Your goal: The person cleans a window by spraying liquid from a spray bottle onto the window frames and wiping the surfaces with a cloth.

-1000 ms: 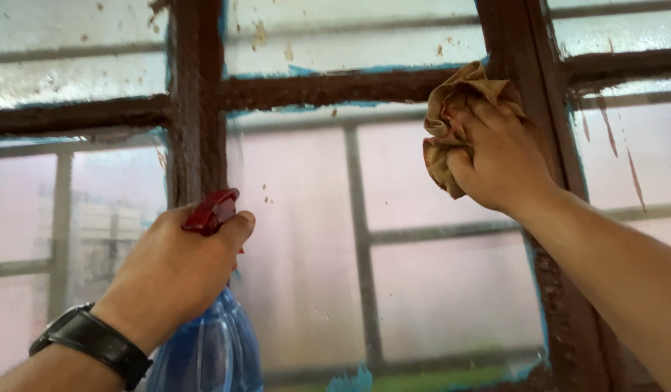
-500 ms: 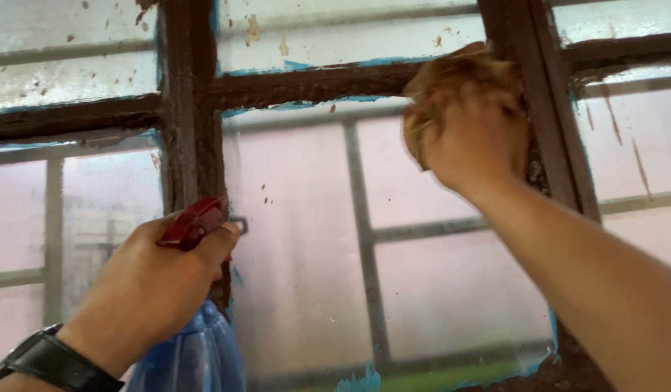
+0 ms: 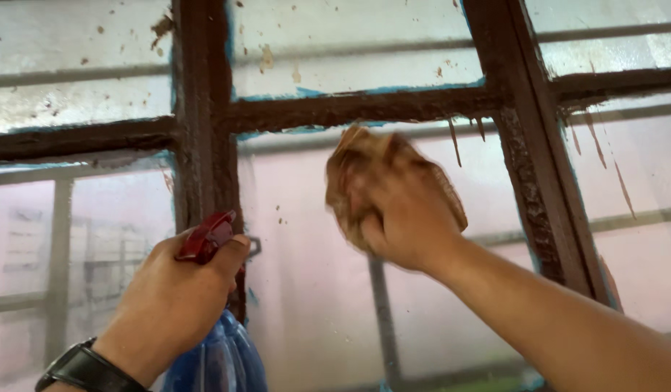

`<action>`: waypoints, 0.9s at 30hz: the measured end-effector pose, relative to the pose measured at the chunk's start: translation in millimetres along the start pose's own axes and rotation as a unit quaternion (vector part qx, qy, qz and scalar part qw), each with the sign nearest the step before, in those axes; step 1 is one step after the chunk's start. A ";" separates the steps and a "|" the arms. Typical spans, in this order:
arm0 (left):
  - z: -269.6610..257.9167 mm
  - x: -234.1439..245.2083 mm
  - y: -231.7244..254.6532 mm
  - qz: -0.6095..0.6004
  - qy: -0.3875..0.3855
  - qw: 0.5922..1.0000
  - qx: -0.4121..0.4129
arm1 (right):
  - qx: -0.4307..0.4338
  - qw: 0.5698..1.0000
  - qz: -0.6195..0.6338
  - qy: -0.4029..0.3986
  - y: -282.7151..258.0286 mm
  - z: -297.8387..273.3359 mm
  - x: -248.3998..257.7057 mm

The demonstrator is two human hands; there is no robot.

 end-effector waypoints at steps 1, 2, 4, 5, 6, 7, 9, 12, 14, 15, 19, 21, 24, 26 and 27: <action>1.1 1.6 -2.3 -0.001 0.002 1.000 -0.001 | 0.000 1.000 0.000 0.002 2.0 1.3 2.3; 2.9 2.9 -4.0 -0.024 0.008 1.000 -0.015 | 0.056 0.998 0.024 0.023 7.2 3.2 6.6; 6.8 6.8 -9.3 -0.049 0.018 0.998 -0.025 | 0.116 0.991 0.050 0.045 7.8 13.0 2.7; 8.3 7.3 -10.9 -0.045 0.011 0.999 -0.026 | 0.022 0.995 0.044 0.091 12.1 21.2 1.6; 9.9 7.9 -12.2 -0.041 0.003 0.999 -0.028 | -0.072 0.987 0.038 0.135 14.3 27.2 0.1; 11.1 8.8 -13.5 -0.041 0.003 0.999 -0.029 | -0.072 0.987 0.037 0.136 8.8 32.9 -6.2; 12.2 10.0 -18.8 -0.044 -0.007 0.999 -0.023 | -0.078 0.986 -0.065 0.130 -8.4 43.6 -20.5; 12.5 9.5 -27.5 -0.094 0.004 0.994 -0.048 | 0.007 0.998 0.009 0.058 -29.6 30.6 -18.5; 14.1 11.0 -31.8 -0.095 -0.002 0.995 -0.039 | 0.071 0.995 0.027 0.067 -31.9 15.9 -6.0; 15.5 12.4 -32.4 -0.096 -0.004 0.995 -0.031 | 0.134 0.987 0.044 0.079 -33.2 13.1 -1.7; 16.7 17.2 -34.8 -0.073 -0.019 0.997 -0.025 | -0.073 0.995 0.061 0.043 -33.4 37.9 -6.2; 19.2 18.4 -35.9 -0.087 -0.019 0.995 -0.045 | -0.004 0.983 -0.083 0.165 -56.0 57.1 -13.5; 25.1 18.6 -40.4 -0.115 0.014 0.990 -0.076 | -0.072 0.994 -0.009 -0.086 -93.3 64.2 -15.2; 28.1 20.6 -47.6 -0.114 0.034 0.989 -0.090 | 0.022 1.000 0.003 -0.021 -120.0 52.1 -11.7; 29.7 21.6 -49.3 -0.113 0.054 0.987 -0.105 | 0.116 0.992 0.014 0.043 -127.8 48.4 -9.9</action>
Point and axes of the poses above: each hand's wrist, its own z-axis towards the middle knuckle, its own x-axis out of the back of the hand, y = z × x, the point moved 1 cm from there along z, towards the middle knuckle, and after that the axes turned 13 degrees about y, right-handed, at the moved point
